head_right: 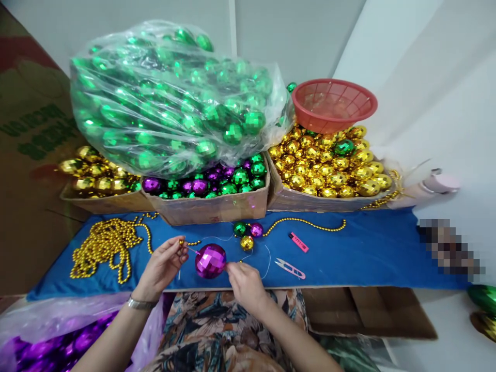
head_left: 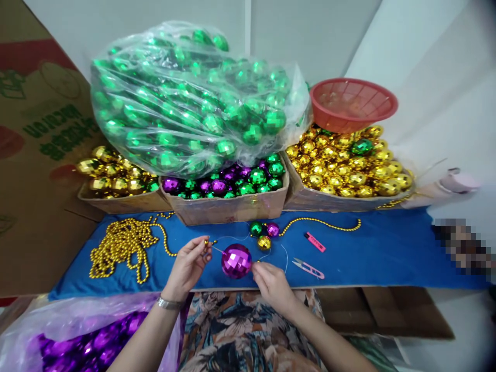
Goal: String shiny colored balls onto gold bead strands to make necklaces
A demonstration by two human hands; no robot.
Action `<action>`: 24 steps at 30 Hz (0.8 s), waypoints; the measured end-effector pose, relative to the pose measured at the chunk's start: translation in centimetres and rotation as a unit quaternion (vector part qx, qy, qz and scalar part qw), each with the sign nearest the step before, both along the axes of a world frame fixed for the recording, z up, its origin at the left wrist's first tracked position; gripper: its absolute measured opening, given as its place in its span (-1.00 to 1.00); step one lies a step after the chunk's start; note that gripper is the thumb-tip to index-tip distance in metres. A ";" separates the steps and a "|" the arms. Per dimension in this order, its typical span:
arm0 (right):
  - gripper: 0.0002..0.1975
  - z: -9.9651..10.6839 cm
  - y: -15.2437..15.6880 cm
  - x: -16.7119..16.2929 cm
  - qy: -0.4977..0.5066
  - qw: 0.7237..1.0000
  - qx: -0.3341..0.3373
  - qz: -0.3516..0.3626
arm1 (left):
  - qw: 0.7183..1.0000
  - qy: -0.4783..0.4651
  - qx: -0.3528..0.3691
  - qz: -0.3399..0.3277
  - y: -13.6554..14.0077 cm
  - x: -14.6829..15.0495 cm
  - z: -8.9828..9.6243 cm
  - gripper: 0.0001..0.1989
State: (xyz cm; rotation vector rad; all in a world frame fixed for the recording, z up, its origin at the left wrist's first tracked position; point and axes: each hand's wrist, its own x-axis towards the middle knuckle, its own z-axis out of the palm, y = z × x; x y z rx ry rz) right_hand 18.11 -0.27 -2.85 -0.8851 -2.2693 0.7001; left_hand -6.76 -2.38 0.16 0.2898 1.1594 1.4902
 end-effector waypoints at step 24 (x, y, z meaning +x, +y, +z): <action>-0.80 0.0 0.0 1.6 0.009 0.999 -0.035 -0.024 | 0.995 0.088 0.027 -0.047 0.8 2.5 1.8 -0.71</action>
